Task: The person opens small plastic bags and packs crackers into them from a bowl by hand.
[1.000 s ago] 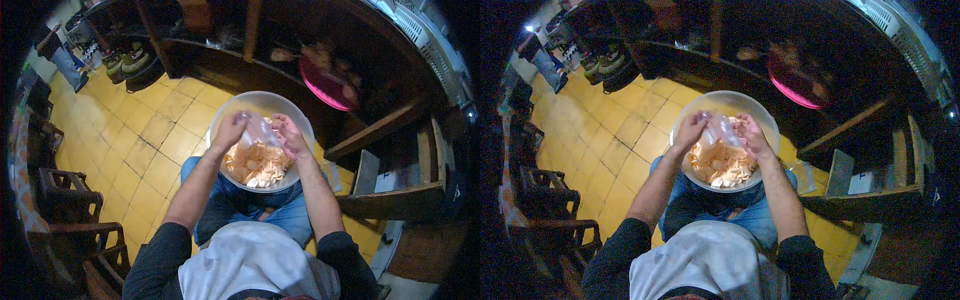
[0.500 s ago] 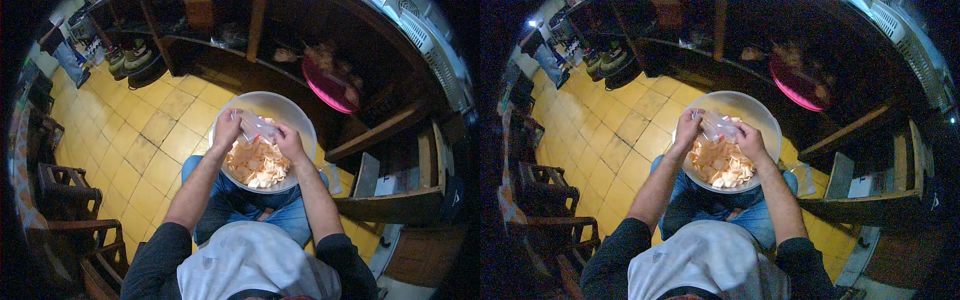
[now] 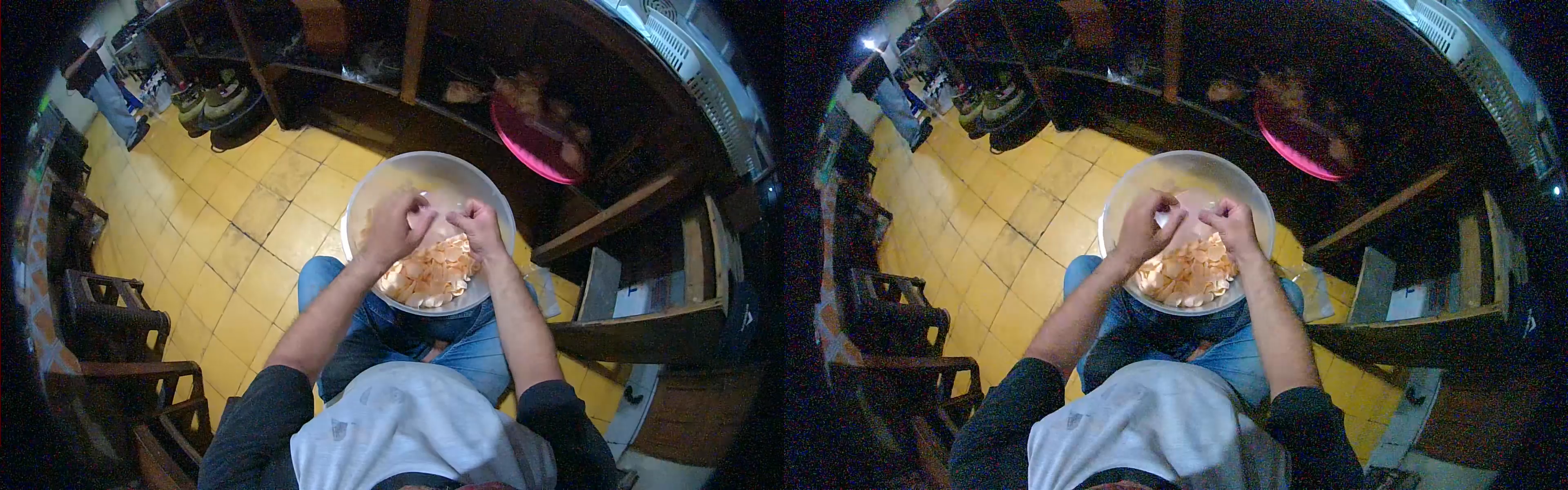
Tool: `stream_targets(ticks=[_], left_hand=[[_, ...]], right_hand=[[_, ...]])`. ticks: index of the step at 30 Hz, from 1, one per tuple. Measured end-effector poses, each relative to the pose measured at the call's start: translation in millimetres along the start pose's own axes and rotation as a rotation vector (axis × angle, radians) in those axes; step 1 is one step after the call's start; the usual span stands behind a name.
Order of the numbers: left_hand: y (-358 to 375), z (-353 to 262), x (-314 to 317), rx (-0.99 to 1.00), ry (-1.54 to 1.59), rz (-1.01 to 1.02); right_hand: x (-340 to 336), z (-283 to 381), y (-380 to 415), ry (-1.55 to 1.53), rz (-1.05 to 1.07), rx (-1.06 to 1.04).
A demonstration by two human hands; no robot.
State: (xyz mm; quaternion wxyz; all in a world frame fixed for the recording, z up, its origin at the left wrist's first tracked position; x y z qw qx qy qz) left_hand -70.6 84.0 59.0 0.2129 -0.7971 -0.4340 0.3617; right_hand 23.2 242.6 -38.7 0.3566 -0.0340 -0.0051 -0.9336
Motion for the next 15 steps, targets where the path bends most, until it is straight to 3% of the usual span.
stream_targets(ticks=[1, 4, 5, 7, 15], left_hand=[[13, 16, 24, -0.292, 0.116, 0.275], [27, 13, 43, -0.363, 0.334, 0.308], [25, 11, 41, -0.315, 0.338, 0.229], [21, 11, 40, -0.308, 0.307, 0.246], [19, 15, 25, -0.171, 0.194, 0.161]], right_hand=[[0, 4, -1, 0.052, 0.016, -0.104], [5, 4, 2, 0.225, 0.031, -0.069], [8, 8, 6, 0.227, 0.029, -0.069], [24, 21, 20, -0.149, 0.008, 0.151], [25, 29, 17, -0.003, 0.137, -0.068]])
Point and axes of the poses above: each hand's wrist, its own y-axis away from the middle knuckle, its own x-axis out of the palm, z = x × y, the point moved 9 cm from there along -y, towards the middle knuckle, and after that the axes turned 11 degrees about -z, right-handed, at the moved point
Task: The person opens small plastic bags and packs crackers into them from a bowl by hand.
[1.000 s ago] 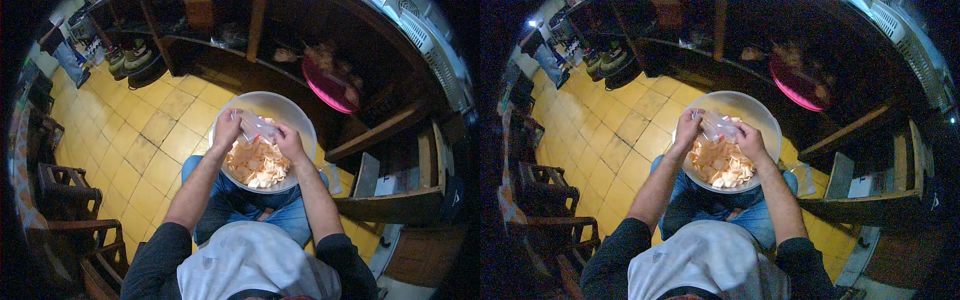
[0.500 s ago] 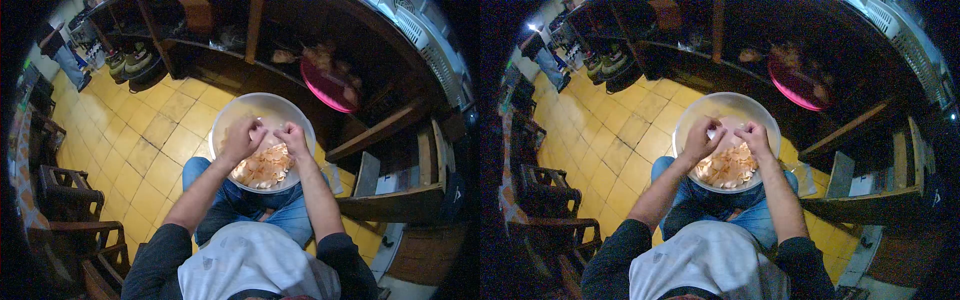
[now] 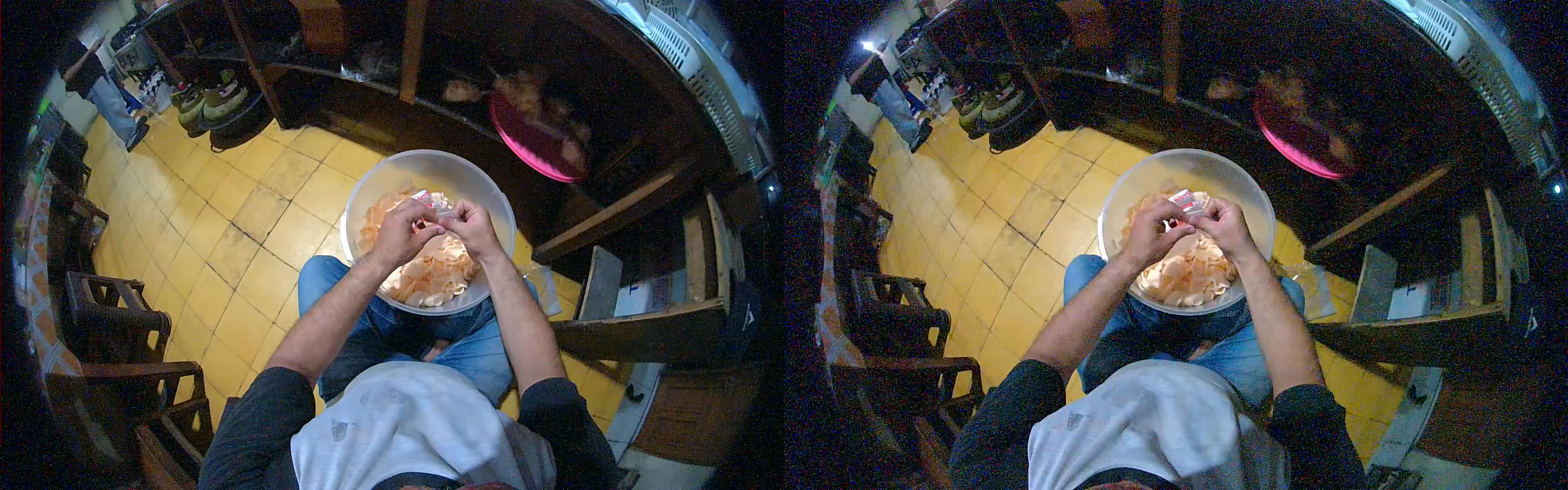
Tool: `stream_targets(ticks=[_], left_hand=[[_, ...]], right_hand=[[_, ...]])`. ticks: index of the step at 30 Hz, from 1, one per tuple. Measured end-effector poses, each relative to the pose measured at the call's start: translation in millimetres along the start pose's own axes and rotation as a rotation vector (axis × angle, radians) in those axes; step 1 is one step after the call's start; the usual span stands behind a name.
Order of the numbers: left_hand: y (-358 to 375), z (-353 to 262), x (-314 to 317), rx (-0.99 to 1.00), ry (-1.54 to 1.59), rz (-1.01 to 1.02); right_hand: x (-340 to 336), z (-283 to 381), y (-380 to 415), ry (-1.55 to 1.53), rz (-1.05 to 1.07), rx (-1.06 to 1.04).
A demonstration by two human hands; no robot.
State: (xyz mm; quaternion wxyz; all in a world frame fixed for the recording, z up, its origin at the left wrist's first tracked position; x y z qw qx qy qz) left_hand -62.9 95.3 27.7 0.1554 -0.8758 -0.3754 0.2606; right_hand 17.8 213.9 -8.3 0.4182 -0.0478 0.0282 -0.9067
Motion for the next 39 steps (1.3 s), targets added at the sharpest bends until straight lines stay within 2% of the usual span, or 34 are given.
stream_targets(ticks=[3, 5, 7, 8, 9, 11, 12, 13, 15, 16, 17, 19, 20, 23, 25, 26, 27, 28, 29, 30, 31, 32, 33, 34, 35, 36, 37, 38, 39], left_hand=[[-1, -2, -1, 0.014, -0.001, 0.005], [-3, 12, -12, -0.072, -0.011, -0.154], [-5, 14, -21, -0.129, 0.021, -0.209], [-4, 18, -27, -0.187, 0.053, -0.263], [-4, 16, -27, -0.187, 0.052, -0.264], [-3, 7, -10, -0.152, 0.096, -0.112], [-2, 4, -6, -0.103, 0.040, -0.085], [-3, 5, -7, -0.103, 0.040, -0.086], [-1, 28, 1, -0.288, -0.099, 0.065], [-5, 17, -11, -0.117, -0.264, -0.046], [-4, 18, -10, -0.116, -0.263, -0.045], [-5, -5, -27, 0.115, -0.223, -0.276], [-4, -5, -25, 0.115, -0.224, -0.276], [-7, -11, -19, 0.076, -0.097, -0.220], [0, 24, 9, -0.463, 0.397, 0.085], [6, 41, 20, -0.579, 0.602, 0.179], [5, 35, 15, -0.579, 0.602, 0.179], [10, 26, 17, -0.730, 0.914, 0.186], [13, 18, 20, -0.875, 1.229, 0.190], [13, 18, 22, -0.775, 1.382, 0.334], [13, 11, 24, -0.776, 1.382, 0.337], [8, 7, 19, -0.603, 1.091, 0.264], [3, 3, 11, -0.430, 0.799, 0.191], [-2, 11, 8, -0.329, 0.618, 0.147], [-1, 19, 12, -0.330, 0.619, 0.145], [-7, 21, -4, -0.242, 0.389, -0.053], [-10, 13, -23, -0.151, 0.157, -0.247], [-10, 7, -26, -0.140, 0.077, -0.255], [-10, 7, -28, -0.139, 0.078, -0.253]], right_hand=[[-4, -6, -3, -0.032, -0.018, -0.004], [-10, -13, -6, -0.025, -0.038, -0.009], [-30, -1, -5, 0.085, -0.308, -0.013], [-34, 0, -7, 0.176, -0.341, -0.084], [-33, 0, -6, 0.176, -0.340, -0.084], [-20, 8, -1, 0.369, -0.275, -0.233], [-7, 22, 4, 0.374, -0.220, -0.391], [-4, 25, 7, 0.374, -0.220, -0.391], [6, 37, 14, 0.629, -0.190, -0.482], [4, 39, 15, 0.671, -0.216, -0.530], [6, 38, 14, 0.672, -0.216, -0.529], [-18, 32, 9, 0.388, -0.504, -0.364], [-20, 33, 9, 0.387, -0.503, -0.364], [8, -13, 7, -0.406, 0.017, 0.325], [4, -5, 11, -0.476, 0.002, 0.290], [11, -11, 15, -0.521, 0.221, 0.300], [27, 2, 25, -0.562, 0.441, 0.309], [33, 5, 36, -0.528, 0.512, 0.449], [35, 4, 35, -0.528, 0.511, 0.448], [29, 0, 28, -0.559, 0.385, 0.432], [29, 8, 23, -0.587, 0.259, 0.415], [23, 19, 21, -0.577, 0.138, 0.381], [21, 14, 20, -0.577, 0.138, 0.381], [23, 9, 20, -0.435, 0.233, 0.282], [25, 4, 22, -0.291, 0.327, 0.184], [29, -12, 24, -0.144, 0.408, 0.244], [34, -12, 21, -0.010, 0.385, 0.115], [39, -13, 17, 0.129, 0.348, -0.008], [37, -4, 16, 0.107, 0.195, -0.073]])
Point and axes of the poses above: each hand's wrist, its own y-axis away from the middle knuckle, its own x-axis out of the palm, z = x × y, the point moved 9 cm from there along -y, towards the middle knuckle, and after that the axes turned 11 degrees about -z, right-handed, at the moved point
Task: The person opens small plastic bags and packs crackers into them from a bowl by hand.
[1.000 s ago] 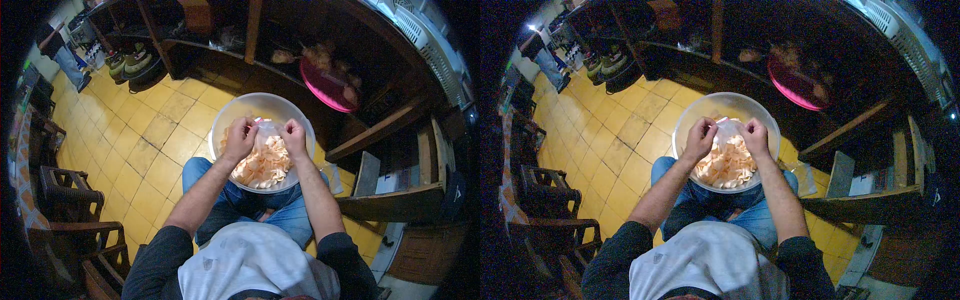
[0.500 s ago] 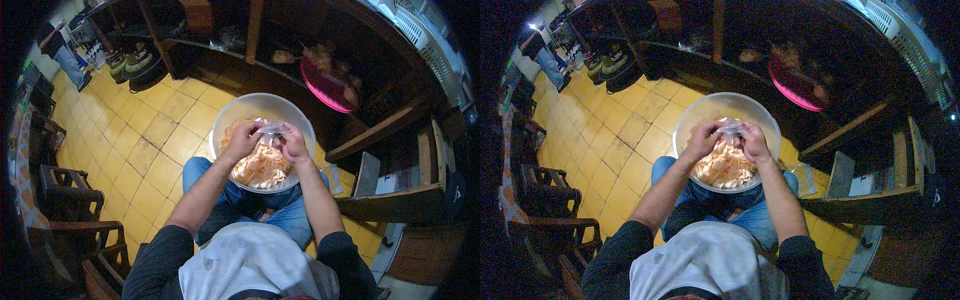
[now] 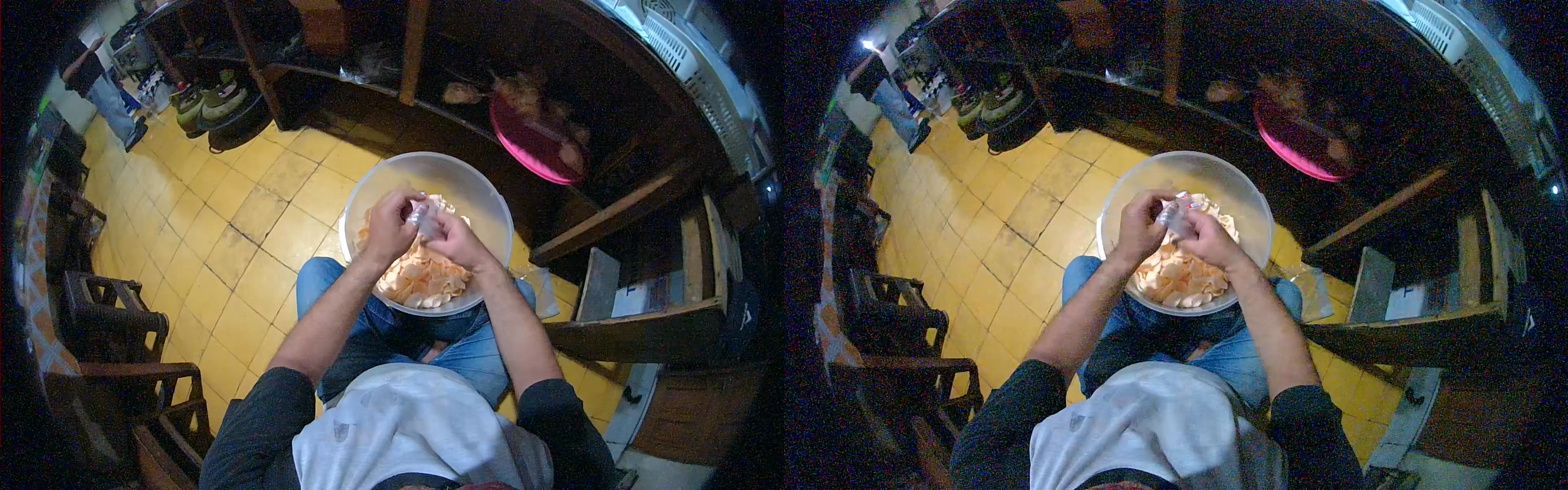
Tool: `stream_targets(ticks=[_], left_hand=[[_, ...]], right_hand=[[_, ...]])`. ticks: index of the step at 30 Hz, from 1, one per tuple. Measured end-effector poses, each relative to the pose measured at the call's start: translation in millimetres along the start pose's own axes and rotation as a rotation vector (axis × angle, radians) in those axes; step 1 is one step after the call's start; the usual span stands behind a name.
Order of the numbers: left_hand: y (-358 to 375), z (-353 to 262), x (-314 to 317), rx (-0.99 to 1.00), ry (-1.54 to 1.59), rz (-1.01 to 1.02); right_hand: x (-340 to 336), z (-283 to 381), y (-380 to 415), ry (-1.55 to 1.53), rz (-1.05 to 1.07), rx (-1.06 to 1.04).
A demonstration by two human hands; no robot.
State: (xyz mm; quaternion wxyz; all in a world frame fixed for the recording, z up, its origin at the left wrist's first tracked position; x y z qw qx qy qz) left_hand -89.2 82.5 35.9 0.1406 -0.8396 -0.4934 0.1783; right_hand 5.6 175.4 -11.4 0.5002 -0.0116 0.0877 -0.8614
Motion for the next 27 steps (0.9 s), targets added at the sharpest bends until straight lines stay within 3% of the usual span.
stream_targets(ticks=[2, 3, 4, 6, 7, 8, 10, 12, 14, 15, 16, 18, 20, 21, 22, 24, 25, 26, 27], left_hand=[[8, -23, 8, 0.336, -0.161, 0.160], [12, -21, 17, 0.327, -0.207, 0.287], [14, -18, 18, 0.327, -0.211, 0.286], [14, 3, 24, 0.073, 0.061, 0.320], [14, 17, 27, -0.135, 0.221, 0.373], [12, 19, 27, -0.135, 0.224, 0.377], [19, 27, 37, -0.635, 1.041, 0.440], [24, 16, 36, -0.662, 1.160, 0.477], [26, -5, 34, -0.549, 0.926, 0.489], [24, -9, 33, -0.436, 0.725, 0.464], [25, -1, 37, -0.437, 0.726, 0.464], [14, 20, 31, -0.112, 0.149, 0.292], [12, -15, 22, -0.224, 0.329, 0.184], [8, -14, 17, -0.155, 0.164, 0.124], [5, -13, 13, -0.086, -0.001, 0.062], [5, -8, 13, -0.072, 0.021, 0.032], [5, -6, 12, -0.060, 0.043, 0.001], [4, -1, 12, -0.063, 0.040, 0.002], [1, 2, 10, -0.041, -0.042, -0.011]], right_hand=[[-24, -11, -10, -0.092, -0.105, 0.095], [-37, -17, -13, -0.185, -0.204, 0.189], [-38, -15, -12, -0.188, -0.201, 0.189], [-30, -8, -7, -0.585, -0.103, 0.278], [-21, 4, -2, -0.623, -0.043, 0.316], [-25, 0, -1, -0.622, -0.048, 0.315], [3, 8, 12, -0.717, 0.385, 0.346], [10, 10, 15, -0.682, 0.357, 0.373], [-3, 30, 8, -0.709, 0.071, 0.324], [-3, 29, 7, -0.710, 0.070, 0.325], [-3, 29, 5, -0.588, 0.081, 0.279], [-3, 20, 2, -0.464, 0.092, 0.234], [-4, -6, -3, -0.284, 0.055, 0.213], [-16, -20, -6, -0.330, -0.115, 0.287], [-16, -26, -9, -0.329, -0.117, 0.286], [-52, 1, -12, 0.202, -0.520, -0.071], [-55, 15, -8, 0.389, -0.536, -0.149], [-56, 19, -3, 0.387, -0.536, -0.145], [-51, 43, 4, 0.504, -0.535, -0.281]])
Point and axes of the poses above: each hand's wrist, its own y-axis away from the middle knuckle, its own x-axis out of the palm, z = x × y, the point moved 9 cm from there along -y, towards the middle knuckle, and after that the axes turned 11 degrees about -z, right-handed, at the moved point
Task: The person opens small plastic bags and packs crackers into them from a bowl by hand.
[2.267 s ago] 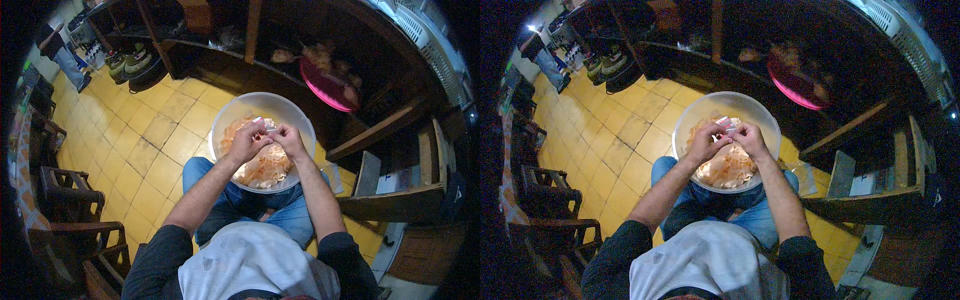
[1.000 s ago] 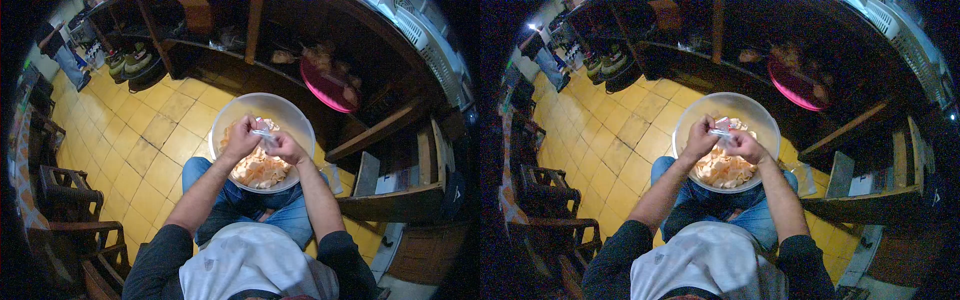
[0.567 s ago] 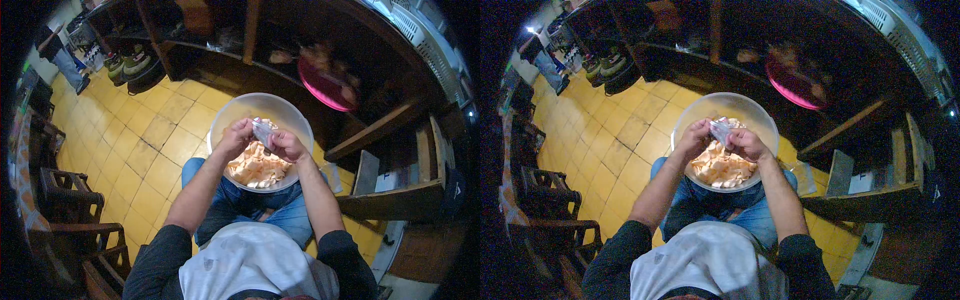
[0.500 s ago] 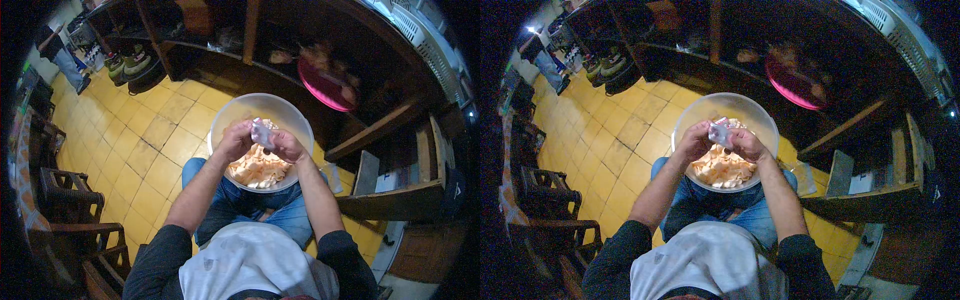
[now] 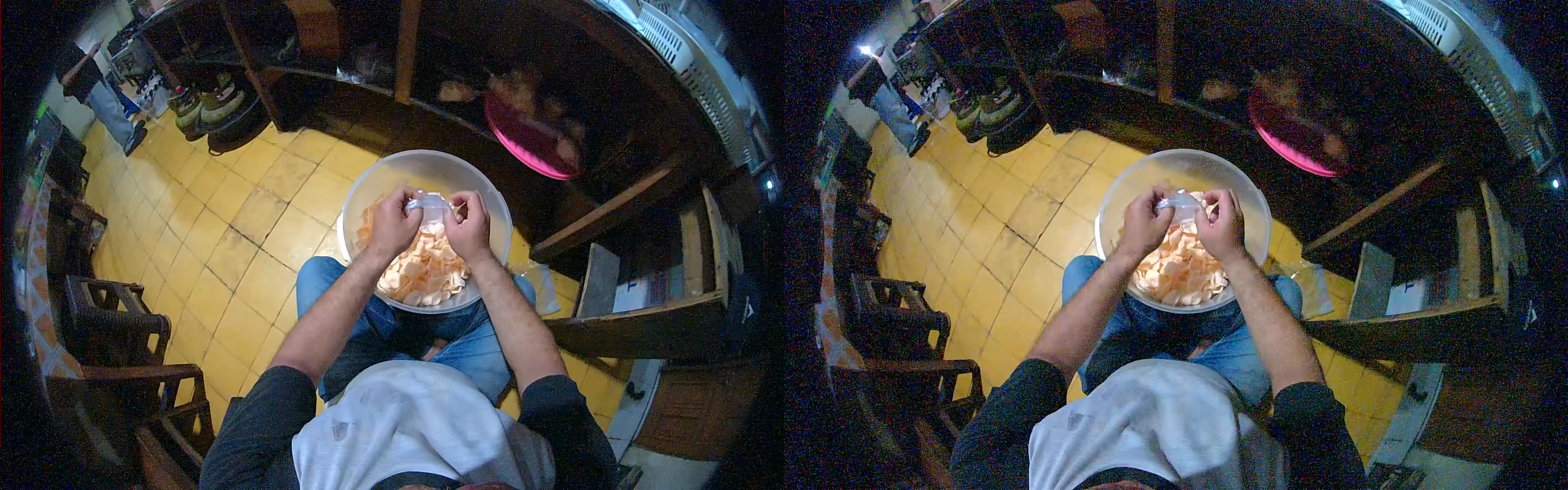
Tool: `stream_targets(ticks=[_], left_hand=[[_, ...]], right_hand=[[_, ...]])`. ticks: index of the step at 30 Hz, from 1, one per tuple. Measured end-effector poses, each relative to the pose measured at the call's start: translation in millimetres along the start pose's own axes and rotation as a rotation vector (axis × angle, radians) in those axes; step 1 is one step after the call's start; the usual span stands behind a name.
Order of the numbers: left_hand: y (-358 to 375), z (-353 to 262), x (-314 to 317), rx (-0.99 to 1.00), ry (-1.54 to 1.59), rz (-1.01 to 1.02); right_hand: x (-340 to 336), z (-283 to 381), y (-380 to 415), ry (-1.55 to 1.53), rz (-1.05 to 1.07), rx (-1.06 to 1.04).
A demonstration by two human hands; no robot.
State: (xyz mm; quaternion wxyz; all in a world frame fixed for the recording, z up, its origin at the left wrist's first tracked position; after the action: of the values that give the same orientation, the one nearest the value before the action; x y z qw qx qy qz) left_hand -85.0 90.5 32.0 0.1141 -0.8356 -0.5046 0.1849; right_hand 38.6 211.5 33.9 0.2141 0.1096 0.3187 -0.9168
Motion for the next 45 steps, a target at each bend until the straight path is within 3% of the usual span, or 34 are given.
stream_targets(ticks=[2, 3, 5, 7, 9, 11, 13, 14, 15, 16, 17, 18, 19, 20, 21, 23, 24, 26, 27, 29, 30, 35, 37, 38, 39, 40, 41, 44, 45], left_hand=[[-5, 13, 0, 0.022, -0.081, -0.018], [-6, 23, 3, -0.036, 0.001, 0.004], [-5, 41, 7, -0.099, 0.081, 0.028], [6, 50, 21, -0.398, 0.263, 0.232], [12, 42, 30, -0.411, 0.268, 0.313], [19, 46, 36, -0.425, 0.275, 0.392], [21, 49, 41, -0.295, 0.112, 0.465], [23, 50, 42, -0.342, 0.133, 0.482], [21, 53, 43, -0.344, 0.134, 0.484], [22, 63, 46, -0.560, 0.388, 0.467], [25, 71, 49, -0.773, 0.644, 0.440], [21, 52, 39, -0.783, 0.803, 0.524], [21, 49, 36, -0.783, 0.804, 0.524], [11, 49, 24, -0.645, 0.649, 0.412], [2, 48, 10, -0.507, 0.492, 0.300], [-3, 49, -5, -0.460, 0.364, 0.229], [-5, 52, -11, -0.478, 0.347, 0.168], [-2, 46, -17, -0.515, 0.348, 0.090], [1, 49, -15, -0.516, 0.351, 0.091], [1, 2, -13, 0.302, -0.182, 0.150], [6, 0, -5, 0.267, -0.182, 0.208], [3, 17, -1, 0.214, -0.123, 0.180], [-3, 51, -6, -0.130, 0.113, 0.120], [-4, 57, -7, -0.136, 0.116, 0.113], [-5, 54, -8, -0.133, 0.117, 0.111], [-5, 58, -7, -0.251, 0.230, 0.125], [-2, 62, -4, -0.370, 0.342, 0.141], [-1, 63, -3, -0.382, 0.335, 0.147], [-1, 68, -3, -0.377, 0.336, 0.138]], right_hand=[[-4, 33, 6, 0.032, -0.008, -0.274], [-2, 37, 7, 0.030, -0.006, -0.274], [20, 60, 22, 0.010, 0.199, -0.479], [30, 53, 25, 0.056, 0.296, -0.420], [60, 14, 47, 0.559, 0.769, -0.240], [67, -20, 55, 0.519, 0.689, -0.176], [67, 5, 62, 0.795, 0.937, -0.340], [68, -3, 64, 0.796, 0.939, -0.336], [69, 5, 58, 0.700, 0.810, -0.432], [65, 13, 54, 0.602, 0.681, -0.524], [65, 6, 54, 0.602, 0.683, -0.522], [52, 18, 39, 0.188, 0.568, -0.332], [39, 20, 23, -0.218, 0.436, -0.138], [38, -12, 15, -0.422, 0.366, 0.146], [35, -25, 6, -0.422, 0.367, 0.146], [11, -86, -15, -0.482, 0.049, 0.562], [14, -100, -25, -0.480, 0.049, 0.564], [42, -131, -21, 0.176, 0.501, 0.419], [46, -138, -17, 0.180, 0.499, 0.419], [82, -134, 13, 0.495, 0.933, -0.030], [97, -166, 33, 0.482, 1.186, 0.152], [81, -122, 47, 0.701, 1.223, 0.193], [69, -130, 47, 0.807, 1.154, 0.325], [71, -135, 52, 0.808, 1.153, 0.324], [81, -141, 56, 0.814, 1.169, 0.167], [89, -139, 57, 0.820, 1.179, 0.009], [89, -146, 56, 0.823, 1.178, 0.005], [88, -137, 47, 0.817, 1.183, -0.046], [80, -120, 40, 0.691, 1.141, 0.103]])
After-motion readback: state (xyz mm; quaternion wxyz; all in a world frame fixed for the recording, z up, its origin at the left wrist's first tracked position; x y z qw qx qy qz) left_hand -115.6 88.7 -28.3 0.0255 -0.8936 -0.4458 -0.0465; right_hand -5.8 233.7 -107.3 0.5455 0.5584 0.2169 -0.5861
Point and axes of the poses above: each hand's wrist, its own y-axis away from the middle knuckle, its own x-axis out of the palm, z = x × y, the point moved 9 cm from there along -y, towards the middle knuckle, and after that the axes turned 11 degrees about -z, right-handed, at the moved point
